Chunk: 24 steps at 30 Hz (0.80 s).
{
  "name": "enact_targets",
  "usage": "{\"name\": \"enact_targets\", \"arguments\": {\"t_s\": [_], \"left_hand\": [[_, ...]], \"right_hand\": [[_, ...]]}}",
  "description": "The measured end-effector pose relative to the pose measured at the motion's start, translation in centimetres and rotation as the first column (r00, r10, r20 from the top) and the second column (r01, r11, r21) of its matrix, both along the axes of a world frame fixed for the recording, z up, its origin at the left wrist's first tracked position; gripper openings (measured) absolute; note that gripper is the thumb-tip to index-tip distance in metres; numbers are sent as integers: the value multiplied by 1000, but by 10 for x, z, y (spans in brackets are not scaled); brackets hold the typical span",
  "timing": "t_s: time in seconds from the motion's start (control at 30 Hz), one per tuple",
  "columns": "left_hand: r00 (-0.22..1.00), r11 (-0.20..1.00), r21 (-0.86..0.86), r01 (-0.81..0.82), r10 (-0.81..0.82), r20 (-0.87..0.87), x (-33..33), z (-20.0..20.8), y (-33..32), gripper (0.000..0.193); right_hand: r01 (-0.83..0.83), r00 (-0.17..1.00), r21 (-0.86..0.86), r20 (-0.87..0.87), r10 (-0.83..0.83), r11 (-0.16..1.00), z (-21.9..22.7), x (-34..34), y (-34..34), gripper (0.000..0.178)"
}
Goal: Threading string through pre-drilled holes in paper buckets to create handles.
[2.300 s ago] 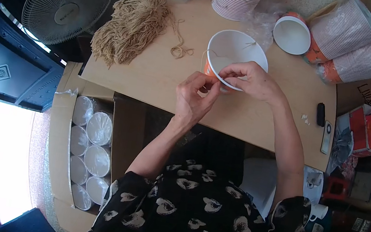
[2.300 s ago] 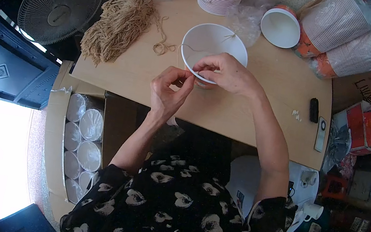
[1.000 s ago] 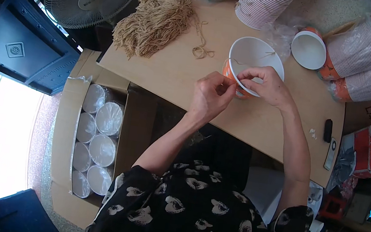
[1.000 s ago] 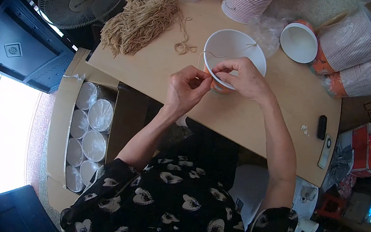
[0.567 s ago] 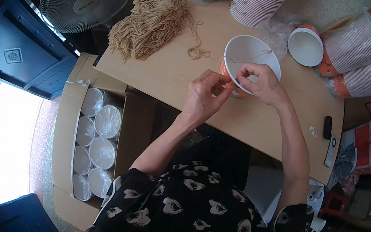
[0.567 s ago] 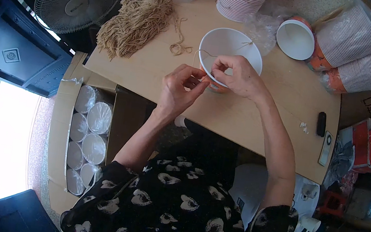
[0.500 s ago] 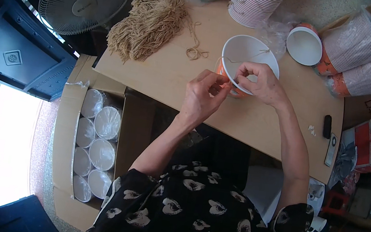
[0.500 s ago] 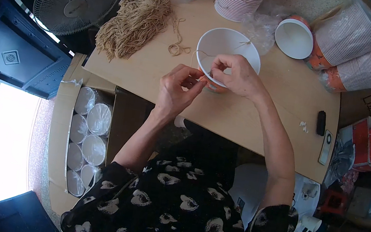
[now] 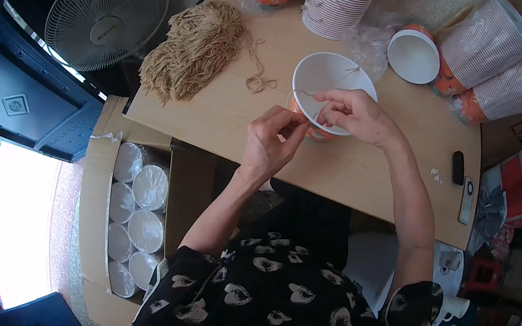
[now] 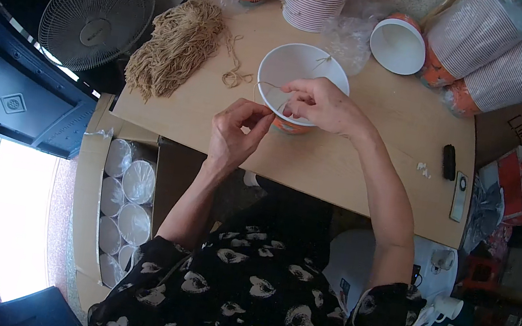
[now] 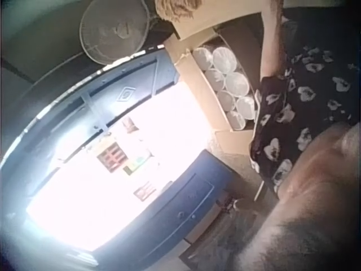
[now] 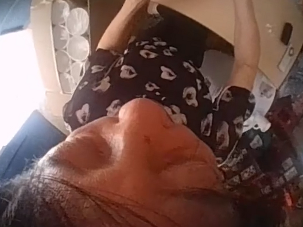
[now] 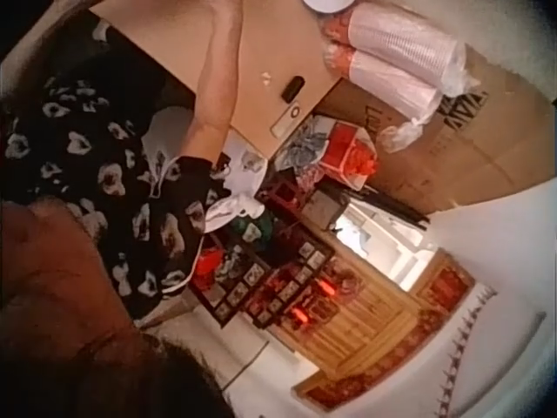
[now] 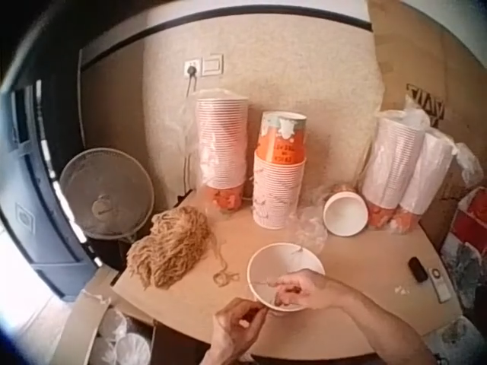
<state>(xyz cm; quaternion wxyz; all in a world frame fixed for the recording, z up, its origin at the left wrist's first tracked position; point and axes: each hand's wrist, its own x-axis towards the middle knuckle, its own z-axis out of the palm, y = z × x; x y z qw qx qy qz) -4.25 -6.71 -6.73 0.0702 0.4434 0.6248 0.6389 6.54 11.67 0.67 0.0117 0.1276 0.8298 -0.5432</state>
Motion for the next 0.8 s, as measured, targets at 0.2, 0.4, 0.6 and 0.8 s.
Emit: {"name": "enact_targets", "arguments": {"t_s": [0.2,0.4,0.6,0.8], "left_hand": [[1000,1000,-20,6,-7,-24,-2,0,1,10],[816,958,48,-281,265,-514,-21,7,-8,15],[871,953,-36,-299,258,-419,-41,57,-2,10],[962,960,-105,259,-247,118,-45,87,29,15]], "right_hand": [[-12,999,254,40,2,967,1,-4,0,15],[210,974,232,-130,-183,950,8,15,-16,8],[278,917,261,-358,-174,924,-9,28,-25,10],[213,907,446,-421,-7,870,-20,15,-36,12]]}}
